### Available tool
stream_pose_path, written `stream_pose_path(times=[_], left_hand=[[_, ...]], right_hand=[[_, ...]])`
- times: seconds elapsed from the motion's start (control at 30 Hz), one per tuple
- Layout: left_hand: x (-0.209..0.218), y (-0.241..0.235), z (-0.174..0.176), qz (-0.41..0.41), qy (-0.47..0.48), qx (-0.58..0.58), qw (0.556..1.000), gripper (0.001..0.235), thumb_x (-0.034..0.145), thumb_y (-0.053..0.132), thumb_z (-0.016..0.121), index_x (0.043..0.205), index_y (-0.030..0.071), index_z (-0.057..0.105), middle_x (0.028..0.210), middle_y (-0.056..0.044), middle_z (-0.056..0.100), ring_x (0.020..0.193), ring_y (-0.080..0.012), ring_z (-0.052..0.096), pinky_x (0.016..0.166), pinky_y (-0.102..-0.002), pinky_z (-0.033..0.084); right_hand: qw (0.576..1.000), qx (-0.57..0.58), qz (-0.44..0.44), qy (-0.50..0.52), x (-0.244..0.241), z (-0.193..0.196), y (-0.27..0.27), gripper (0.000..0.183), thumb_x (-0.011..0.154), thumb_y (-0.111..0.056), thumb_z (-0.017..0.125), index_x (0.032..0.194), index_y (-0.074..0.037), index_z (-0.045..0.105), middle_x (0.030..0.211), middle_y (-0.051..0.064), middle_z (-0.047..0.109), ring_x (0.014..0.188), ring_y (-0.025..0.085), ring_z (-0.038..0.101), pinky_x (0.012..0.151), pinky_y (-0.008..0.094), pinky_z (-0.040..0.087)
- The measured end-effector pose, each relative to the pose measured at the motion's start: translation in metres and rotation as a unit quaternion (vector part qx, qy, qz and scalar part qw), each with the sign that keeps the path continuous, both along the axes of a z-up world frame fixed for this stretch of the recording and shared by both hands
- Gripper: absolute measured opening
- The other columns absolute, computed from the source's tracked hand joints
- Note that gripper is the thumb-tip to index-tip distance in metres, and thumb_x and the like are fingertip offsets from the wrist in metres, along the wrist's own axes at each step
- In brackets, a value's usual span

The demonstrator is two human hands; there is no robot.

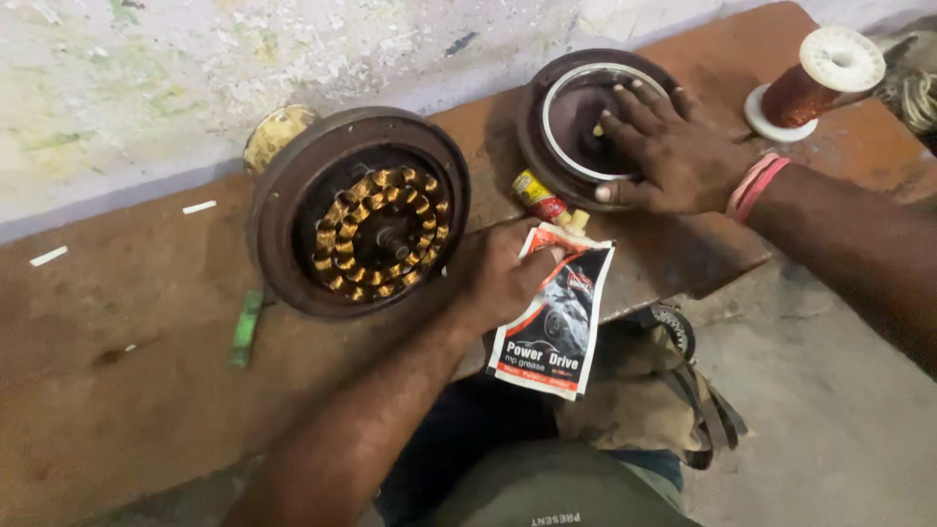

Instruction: The person cleans the interior of a motor housing with a green abrasive pad, then applies grease from a tube to the central bearing area of the motor cover and spreads it by hand. The motor rotor with copper windings and the cover are handled throughout.

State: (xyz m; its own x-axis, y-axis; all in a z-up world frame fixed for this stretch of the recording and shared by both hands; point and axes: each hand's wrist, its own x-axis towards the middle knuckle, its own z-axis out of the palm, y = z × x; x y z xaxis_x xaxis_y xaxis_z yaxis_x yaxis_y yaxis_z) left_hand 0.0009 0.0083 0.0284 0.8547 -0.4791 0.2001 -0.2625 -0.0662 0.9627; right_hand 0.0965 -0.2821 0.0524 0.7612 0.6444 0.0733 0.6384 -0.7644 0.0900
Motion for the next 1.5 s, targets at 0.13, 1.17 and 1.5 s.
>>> stream_pose_path(times=[0.13,1.17,1.5], left_hand=[[0.000,-0.001,0.009,0.013,-0.041,0.015,0.999,0.025,0.094,0.018,0.059,0.112,0.010,0.075,0.110,-0.006,0.080,0.101,-0.0166,0.077,0.092,-0.030,0.058],[0.007,-0.007,-0.032,-0.046,0.068,-0.094,0.992,0.025,0.095,0.012,0.059,0.111,0.000,0.074,0.101,-0.008,0.077,0.089,-0.0123,0.069,0.082,-0.030,0.057],[0.009,-0.010,-0.039,-0.051,-0.019,-0.076,0.996,0.028,0.095,0.013,0.058,0.115,0.001,0.074,0.105,-0.007,0.078,0.096,-0.0130,0.072,0.089,-0.031,0.058]], right_hand=[[0.999,-0.018,0.007,0.026,0.006,-0.001,0.001,0.101,0.088,-0.077,0.041,0.151,0.001,0.040,0.160,0.033,0.027,0.152,0.046,0.018,0.112,0.070,0.013],[0.963,-0.251,-0.090,-0.032,0.006,0.021,0.030,0.057,0.099,-0.031,0.053,0.152,-0.009,0.049,0.129,0.013,0.067,0.126,0.031,0.061,0.096,0.055,0.048],[0.936,-0.349,-0.044,0.015,0.013,0.038,0.066,0.051,0.083,-0.042,0.067,0.122,-0.009,0.070,0.152,0.018,0.045,0.139,0.033,0.042,0.109,0.054,0.035]])
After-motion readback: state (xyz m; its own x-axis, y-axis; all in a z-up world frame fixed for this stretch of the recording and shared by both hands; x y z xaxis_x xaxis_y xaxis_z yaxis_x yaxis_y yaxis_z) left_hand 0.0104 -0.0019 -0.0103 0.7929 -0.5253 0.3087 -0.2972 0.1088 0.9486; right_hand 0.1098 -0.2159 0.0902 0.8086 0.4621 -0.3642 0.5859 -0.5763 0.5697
